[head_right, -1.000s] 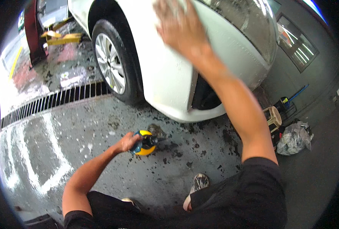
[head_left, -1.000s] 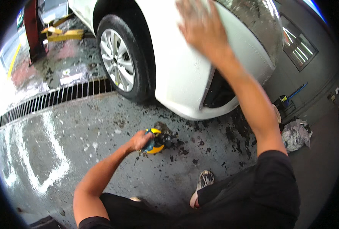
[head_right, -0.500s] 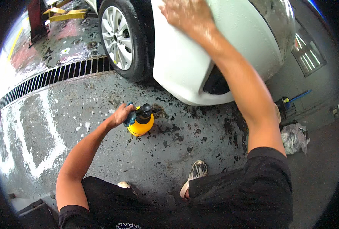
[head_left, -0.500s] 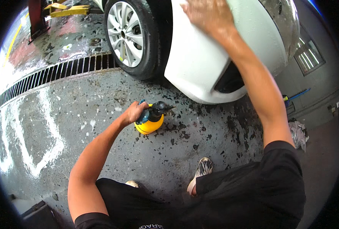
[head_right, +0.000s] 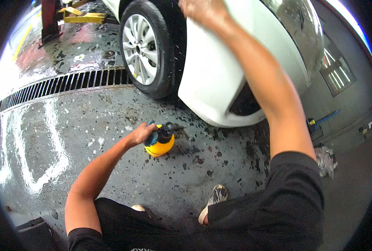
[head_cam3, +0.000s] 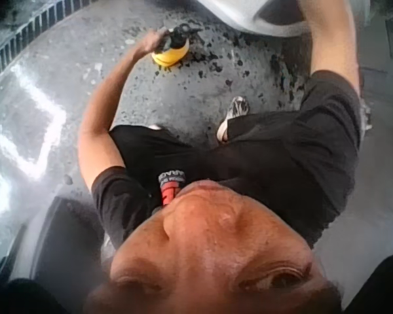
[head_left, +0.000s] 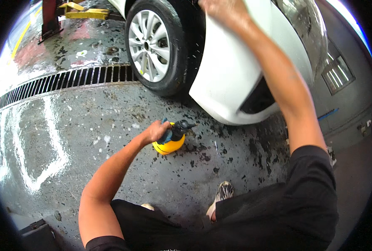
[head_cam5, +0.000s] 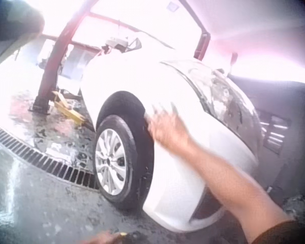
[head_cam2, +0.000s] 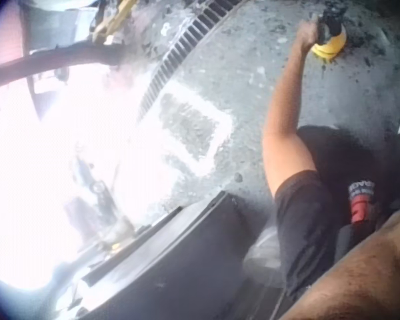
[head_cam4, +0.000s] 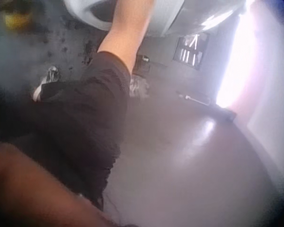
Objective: The person sprays liquid from a yellow spray bottle onto the front bumper and headlights of a white car, then wipes the surfaces with their hands. They repeat this process across the bumper, grille, and headlight areas.
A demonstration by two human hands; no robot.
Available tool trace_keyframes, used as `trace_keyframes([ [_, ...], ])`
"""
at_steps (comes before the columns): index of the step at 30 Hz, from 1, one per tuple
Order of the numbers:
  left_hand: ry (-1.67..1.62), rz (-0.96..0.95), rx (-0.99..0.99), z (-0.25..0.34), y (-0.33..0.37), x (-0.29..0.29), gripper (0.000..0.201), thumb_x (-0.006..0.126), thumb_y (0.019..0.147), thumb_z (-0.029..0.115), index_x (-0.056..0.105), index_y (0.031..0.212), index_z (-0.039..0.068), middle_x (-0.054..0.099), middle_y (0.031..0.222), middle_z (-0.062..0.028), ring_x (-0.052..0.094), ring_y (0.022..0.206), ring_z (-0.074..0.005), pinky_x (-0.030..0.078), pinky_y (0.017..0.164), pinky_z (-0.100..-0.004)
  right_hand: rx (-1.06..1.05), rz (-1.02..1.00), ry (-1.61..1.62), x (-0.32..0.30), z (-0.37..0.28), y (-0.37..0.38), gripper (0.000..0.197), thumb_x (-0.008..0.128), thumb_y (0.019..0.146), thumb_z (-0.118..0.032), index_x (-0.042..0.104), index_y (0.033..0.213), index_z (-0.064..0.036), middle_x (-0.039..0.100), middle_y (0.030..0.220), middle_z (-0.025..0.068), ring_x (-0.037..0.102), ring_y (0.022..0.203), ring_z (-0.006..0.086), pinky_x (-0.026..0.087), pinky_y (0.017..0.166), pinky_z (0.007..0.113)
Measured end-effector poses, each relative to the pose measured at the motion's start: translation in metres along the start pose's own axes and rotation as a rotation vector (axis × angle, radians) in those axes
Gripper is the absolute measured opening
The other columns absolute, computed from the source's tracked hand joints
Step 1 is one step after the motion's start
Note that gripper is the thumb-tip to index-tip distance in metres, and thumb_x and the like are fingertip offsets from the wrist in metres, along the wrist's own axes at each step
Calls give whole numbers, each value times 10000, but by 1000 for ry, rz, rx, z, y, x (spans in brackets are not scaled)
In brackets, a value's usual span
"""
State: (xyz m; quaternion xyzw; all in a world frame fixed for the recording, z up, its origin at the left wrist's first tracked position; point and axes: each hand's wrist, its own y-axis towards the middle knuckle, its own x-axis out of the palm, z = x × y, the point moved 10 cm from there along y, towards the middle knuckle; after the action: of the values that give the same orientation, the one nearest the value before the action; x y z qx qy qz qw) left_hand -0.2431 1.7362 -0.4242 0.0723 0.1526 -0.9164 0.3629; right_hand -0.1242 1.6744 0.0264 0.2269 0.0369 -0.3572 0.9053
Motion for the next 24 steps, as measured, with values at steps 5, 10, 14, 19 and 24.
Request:
trace_keyframes([
  [5,25,-29,71,-10,11,2,644,456,925,526,665,1005,-78,670,909,-280,658,877,-375,497,820,-470,118,16,-35,-4,-1,16,549,441,1037,-318,453,1491,-8,358,1603,197,282,1510,327,179,1239,558],
  [10,-10,-92,123,-8,6,5,622,427,967,500,643,869,-75,627,774,-189,620,764,-263,493,762,-442,-286,-149,-7,25,-204,-201,624,452,959,-275,430,1508,21,389,1593,196,355,1489,285,228,1231,425],
  [14,-15,-39,53,-14,-6,3,596,456,964,478,661,890,-77,655,784,-159,628,757,-244,504,732,-424,-364,-191,166,25,-234,-266,590,483,961,-261,458,1498,-19,388,1609,101,300,1513,242,236,1222,475],
  [19,-56,-53,134,-15,3,-3,569,463,962,469,672,915,-58,656,771,-135,614,729,-218,500,697,-415,-228,-337,-121,26,-221,-155,588,486,1003,-368,510,1448,17,407,1588,152,330,1495,276,183,1238,524],
  [24,64,-68,92,-7,6,-3,595,471,945,474,637,887,-95,653,752,-170,614,709,-237,489,689,-425,-799,-509,-158,43,-292,-329,600,463,956,-322,516,1469,-17,213,1679,162,102,1572,330,98,1258,527],
])
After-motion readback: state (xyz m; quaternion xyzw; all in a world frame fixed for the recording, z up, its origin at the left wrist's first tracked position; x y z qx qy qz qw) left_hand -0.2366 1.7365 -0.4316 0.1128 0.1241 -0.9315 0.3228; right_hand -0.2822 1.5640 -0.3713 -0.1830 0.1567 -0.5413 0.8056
